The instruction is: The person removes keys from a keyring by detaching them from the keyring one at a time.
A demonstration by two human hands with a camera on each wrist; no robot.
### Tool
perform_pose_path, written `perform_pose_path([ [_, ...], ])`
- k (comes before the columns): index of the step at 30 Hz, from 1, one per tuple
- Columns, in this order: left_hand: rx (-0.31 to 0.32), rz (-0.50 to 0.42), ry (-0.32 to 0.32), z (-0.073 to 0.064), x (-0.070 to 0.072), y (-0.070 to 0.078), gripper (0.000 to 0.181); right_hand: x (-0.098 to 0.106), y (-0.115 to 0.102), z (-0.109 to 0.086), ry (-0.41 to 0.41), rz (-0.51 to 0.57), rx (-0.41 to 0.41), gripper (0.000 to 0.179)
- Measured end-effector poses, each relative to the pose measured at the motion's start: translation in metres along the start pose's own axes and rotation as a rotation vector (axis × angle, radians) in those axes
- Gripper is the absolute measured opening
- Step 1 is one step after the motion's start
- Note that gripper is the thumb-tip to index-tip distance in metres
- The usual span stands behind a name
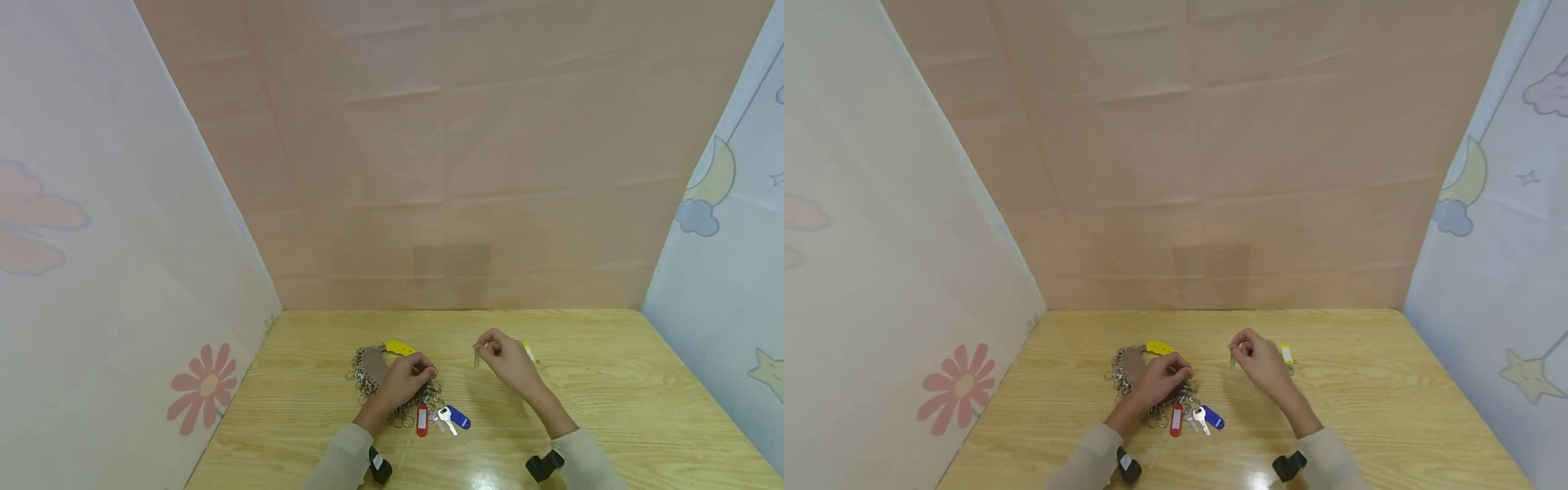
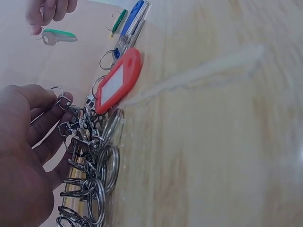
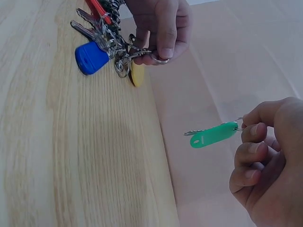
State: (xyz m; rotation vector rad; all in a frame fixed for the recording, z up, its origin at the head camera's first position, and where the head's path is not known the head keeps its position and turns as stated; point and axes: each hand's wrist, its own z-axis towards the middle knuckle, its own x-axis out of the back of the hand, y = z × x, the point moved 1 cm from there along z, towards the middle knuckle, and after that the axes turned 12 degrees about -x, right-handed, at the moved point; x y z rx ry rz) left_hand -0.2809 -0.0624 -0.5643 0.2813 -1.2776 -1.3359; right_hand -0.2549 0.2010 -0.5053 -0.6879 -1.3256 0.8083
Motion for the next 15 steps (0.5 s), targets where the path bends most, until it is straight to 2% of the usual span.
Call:
perform_pose_path([
  [9, -0.012, -0.006, -0.001, -0.001, 0.0, 0.001, 0.012, 0.016, 0.009, 0.001, 0.02, -0.024, -0.051, 0.014],
  [15, -0.004, 0.007, -0.004, -0.001, 0.0, 0.002, 0.012, 0.029, 0.016, 0.002, 0.045, -0.037, -0.055, 0.017],
])
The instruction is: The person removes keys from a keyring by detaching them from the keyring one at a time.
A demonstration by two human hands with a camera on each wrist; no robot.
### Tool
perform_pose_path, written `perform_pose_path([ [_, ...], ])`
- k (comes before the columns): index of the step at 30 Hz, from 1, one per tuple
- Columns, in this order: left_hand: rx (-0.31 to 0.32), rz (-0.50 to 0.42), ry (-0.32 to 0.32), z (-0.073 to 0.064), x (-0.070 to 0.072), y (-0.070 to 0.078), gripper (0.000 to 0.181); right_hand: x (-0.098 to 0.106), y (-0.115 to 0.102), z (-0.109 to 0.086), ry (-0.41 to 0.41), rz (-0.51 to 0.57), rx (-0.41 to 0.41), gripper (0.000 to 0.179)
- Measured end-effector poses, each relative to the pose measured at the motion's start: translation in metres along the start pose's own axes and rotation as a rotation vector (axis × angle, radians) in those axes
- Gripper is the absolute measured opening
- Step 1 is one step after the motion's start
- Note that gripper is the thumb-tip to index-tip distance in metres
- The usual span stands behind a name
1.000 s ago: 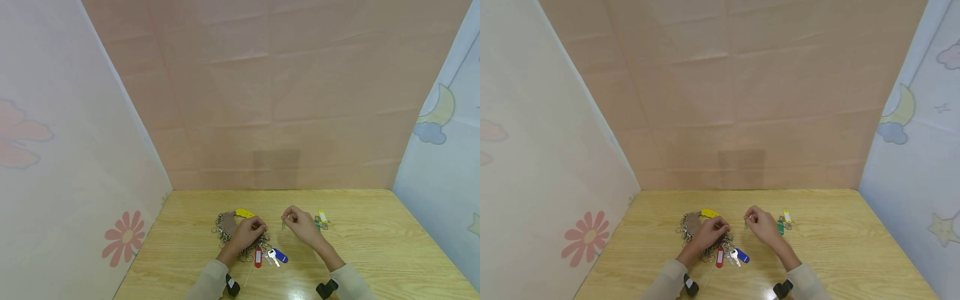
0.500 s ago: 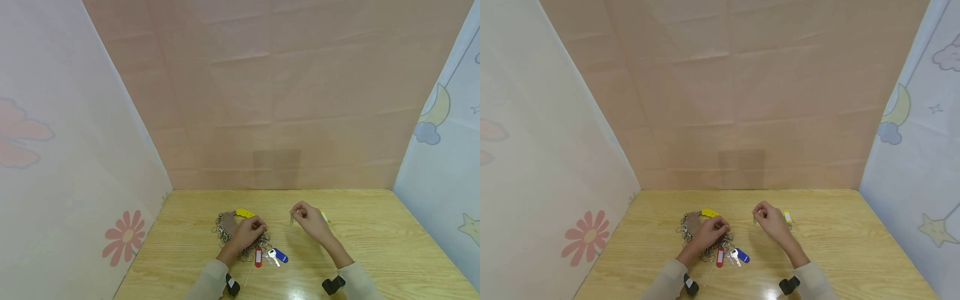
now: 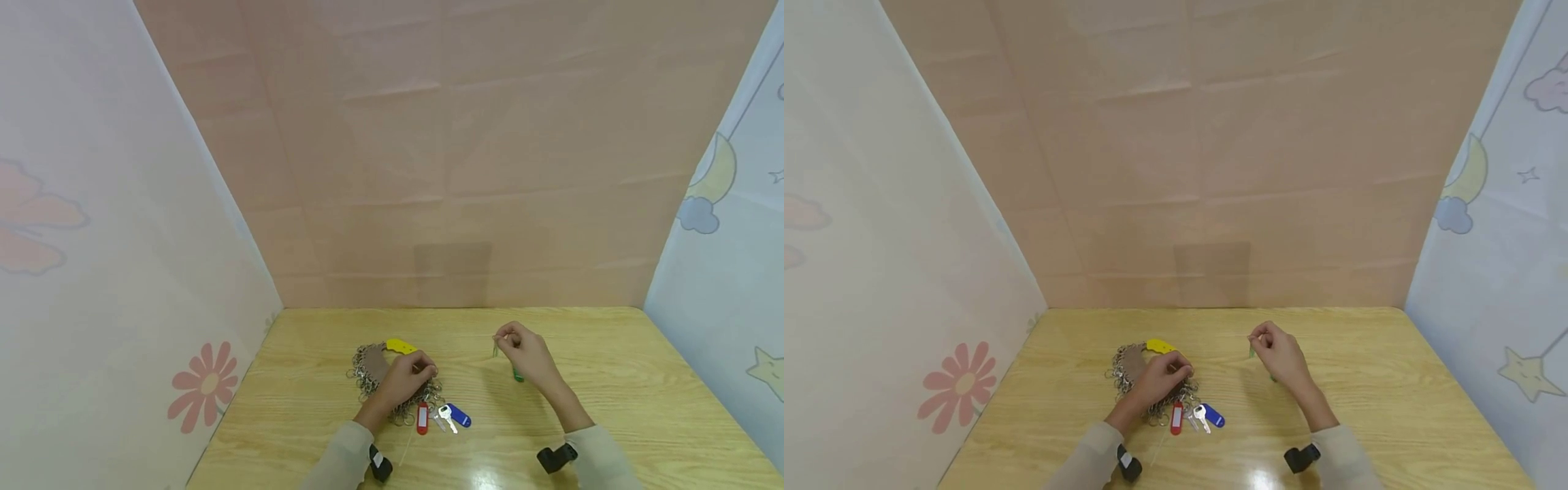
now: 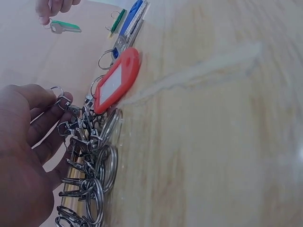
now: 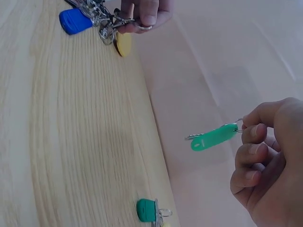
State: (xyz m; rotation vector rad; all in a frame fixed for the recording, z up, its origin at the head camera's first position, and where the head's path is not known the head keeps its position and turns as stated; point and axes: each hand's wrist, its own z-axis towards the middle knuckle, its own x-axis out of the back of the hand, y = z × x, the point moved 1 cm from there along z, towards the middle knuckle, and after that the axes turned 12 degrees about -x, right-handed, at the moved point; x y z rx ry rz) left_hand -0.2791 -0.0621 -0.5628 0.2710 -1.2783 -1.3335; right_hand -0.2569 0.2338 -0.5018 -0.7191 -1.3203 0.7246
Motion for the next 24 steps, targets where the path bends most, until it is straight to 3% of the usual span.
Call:
perform_pose_path([
  [24, -0.011, 0.004, 0.0, 0.0, 0.0, -0.002, 0.011, 0.038, 0.027, 0.002, 0.087, -0.058, -0.057, 0.026],
])
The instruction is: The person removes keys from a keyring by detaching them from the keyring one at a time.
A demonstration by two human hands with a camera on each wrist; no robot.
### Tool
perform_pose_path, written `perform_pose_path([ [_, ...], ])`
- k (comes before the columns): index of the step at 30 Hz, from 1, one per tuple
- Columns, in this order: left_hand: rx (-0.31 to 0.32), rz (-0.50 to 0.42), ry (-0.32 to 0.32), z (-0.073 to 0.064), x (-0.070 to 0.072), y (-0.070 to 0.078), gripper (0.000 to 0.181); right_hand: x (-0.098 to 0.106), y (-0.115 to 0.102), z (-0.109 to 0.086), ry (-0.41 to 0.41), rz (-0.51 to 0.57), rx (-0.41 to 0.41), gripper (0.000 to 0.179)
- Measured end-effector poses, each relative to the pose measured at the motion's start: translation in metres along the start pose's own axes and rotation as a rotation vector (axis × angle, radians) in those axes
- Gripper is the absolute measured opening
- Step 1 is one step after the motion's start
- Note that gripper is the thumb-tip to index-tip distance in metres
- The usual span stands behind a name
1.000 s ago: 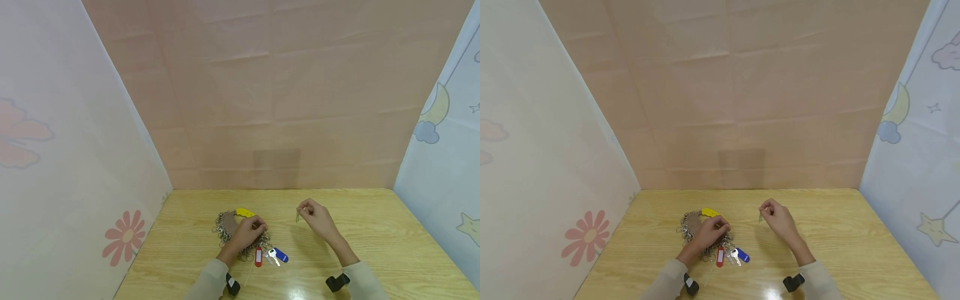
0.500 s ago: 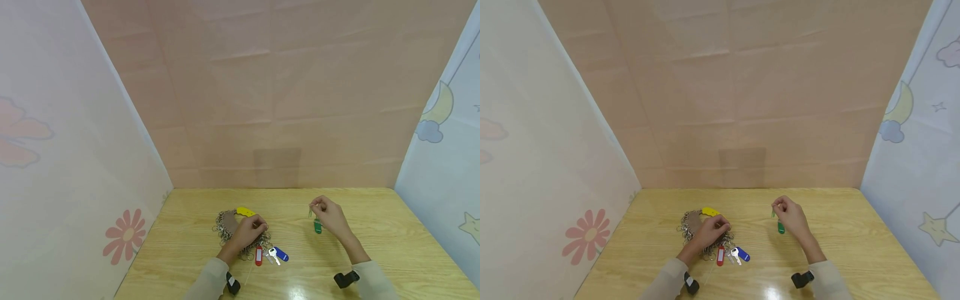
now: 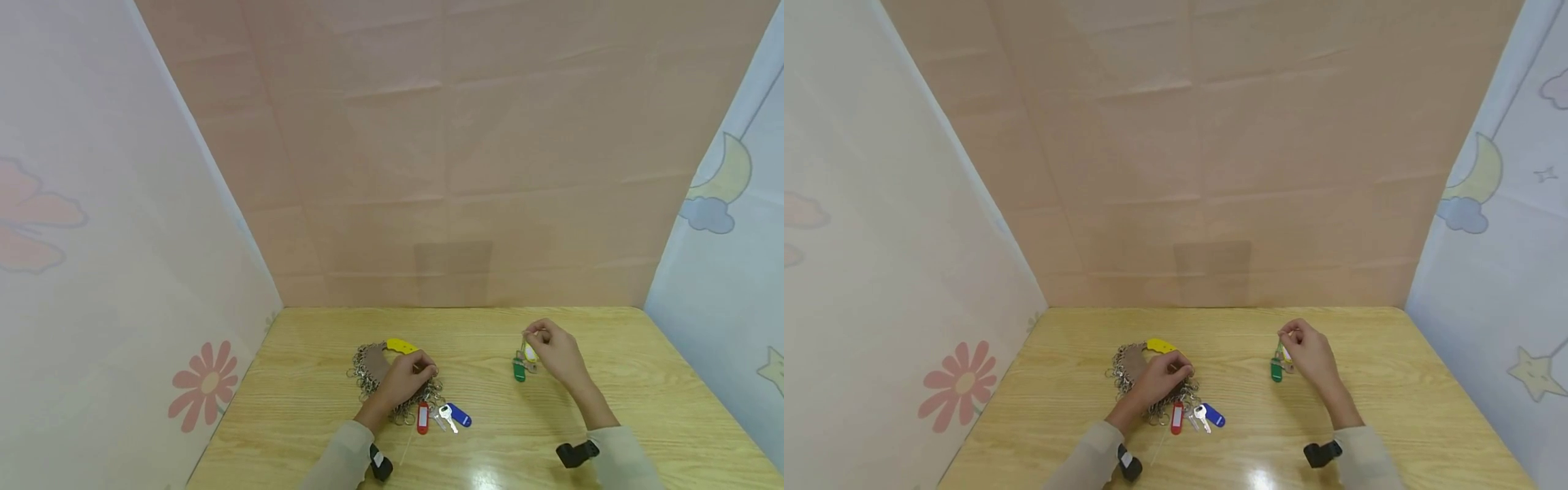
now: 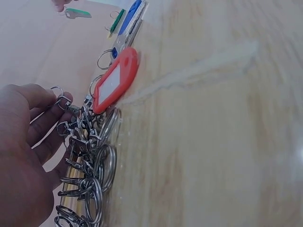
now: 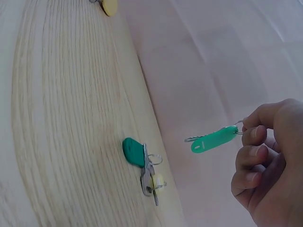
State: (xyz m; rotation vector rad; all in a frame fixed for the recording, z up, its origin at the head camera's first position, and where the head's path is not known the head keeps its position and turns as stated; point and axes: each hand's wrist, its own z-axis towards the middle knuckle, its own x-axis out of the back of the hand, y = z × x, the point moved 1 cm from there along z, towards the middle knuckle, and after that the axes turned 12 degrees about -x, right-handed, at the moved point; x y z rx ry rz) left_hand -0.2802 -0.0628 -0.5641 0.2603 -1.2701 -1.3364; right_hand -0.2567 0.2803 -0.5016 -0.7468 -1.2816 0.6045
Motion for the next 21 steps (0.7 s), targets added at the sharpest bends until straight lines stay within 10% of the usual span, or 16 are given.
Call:
perform_pose_path([
  [21, 0.028, -0.002, -0.003, 0.001, 0.001, 0.004, 0.011, 0.022, 0.04, 0.003, 0.075, -0.097, -0.111, 0.032],
])
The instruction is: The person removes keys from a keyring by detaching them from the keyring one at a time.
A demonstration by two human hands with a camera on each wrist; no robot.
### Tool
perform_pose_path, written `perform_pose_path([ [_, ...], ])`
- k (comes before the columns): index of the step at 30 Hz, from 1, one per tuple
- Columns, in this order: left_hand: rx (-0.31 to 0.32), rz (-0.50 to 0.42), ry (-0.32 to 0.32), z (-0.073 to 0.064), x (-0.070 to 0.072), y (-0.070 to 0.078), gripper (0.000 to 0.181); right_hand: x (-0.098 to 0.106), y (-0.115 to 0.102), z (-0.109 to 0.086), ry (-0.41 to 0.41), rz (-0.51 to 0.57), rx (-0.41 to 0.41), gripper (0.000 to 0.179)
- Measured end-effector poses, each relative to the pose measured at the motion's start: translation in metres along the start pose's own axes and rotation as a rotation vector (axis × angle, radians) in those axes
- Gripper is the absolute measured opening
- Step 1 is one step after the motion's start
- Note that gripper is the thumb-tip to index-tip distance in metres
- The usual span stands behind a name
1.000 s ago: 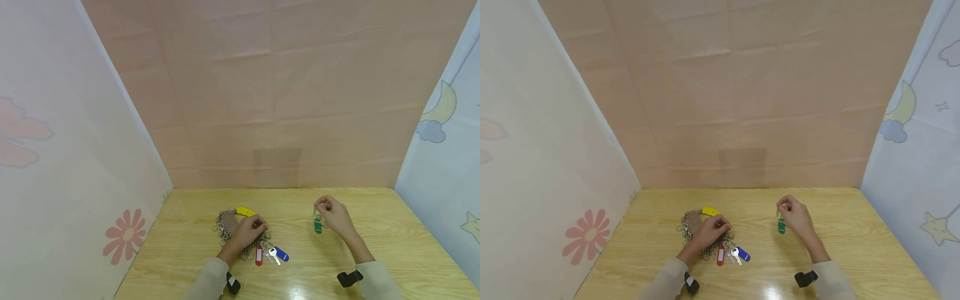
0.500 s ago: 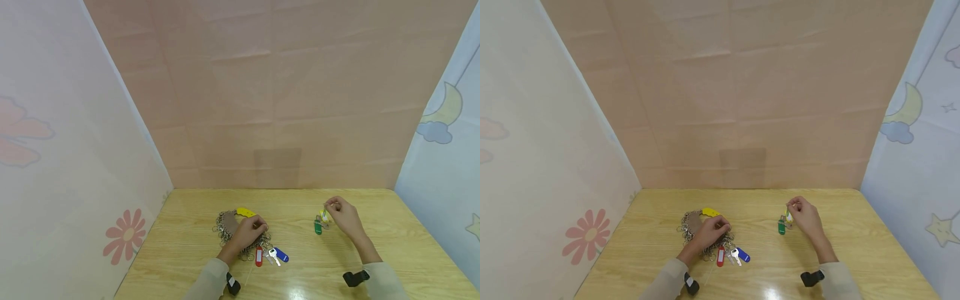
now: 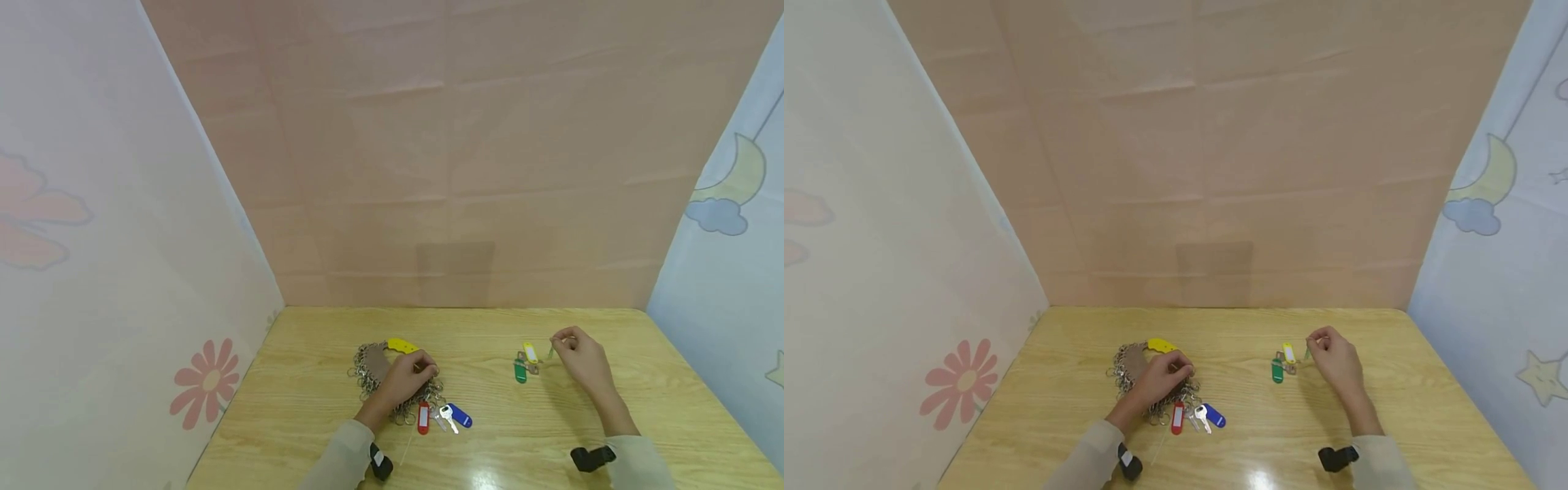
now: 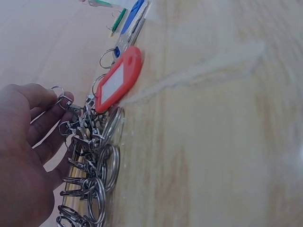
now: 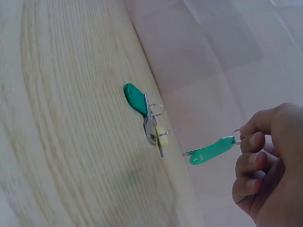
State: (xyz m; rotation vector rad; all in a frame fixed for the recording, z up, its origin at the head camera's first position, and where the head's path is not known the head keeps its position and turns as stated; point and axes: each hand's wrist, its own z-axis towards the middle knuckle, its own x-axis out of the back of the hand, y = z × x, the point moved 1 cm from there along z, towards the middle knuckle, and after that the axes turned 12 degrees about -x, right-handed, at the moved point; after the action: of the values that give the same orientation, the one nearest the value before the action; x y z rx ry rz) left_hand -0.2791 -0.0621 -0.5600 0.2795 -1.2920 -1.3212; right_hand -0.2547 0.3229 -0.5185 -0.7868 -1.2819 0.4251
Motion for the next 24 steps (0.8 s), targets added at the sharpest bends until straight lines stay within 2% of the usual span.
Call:
perform_pose_path([
  [11, -0.007, -0.006, -0.007, 0.0, 0.001, -0.001, 0.012, -0.001, 0.008, -0.003, -0.031, -0.002, -0.011, 0.033],
  [24, -0.02, -0.007, -0.006, 0.0, 0.001, -0.004, 0.012, -0.012, 0.017, 0.0, -0.08, -0.017, -0.042, 0.032],
])
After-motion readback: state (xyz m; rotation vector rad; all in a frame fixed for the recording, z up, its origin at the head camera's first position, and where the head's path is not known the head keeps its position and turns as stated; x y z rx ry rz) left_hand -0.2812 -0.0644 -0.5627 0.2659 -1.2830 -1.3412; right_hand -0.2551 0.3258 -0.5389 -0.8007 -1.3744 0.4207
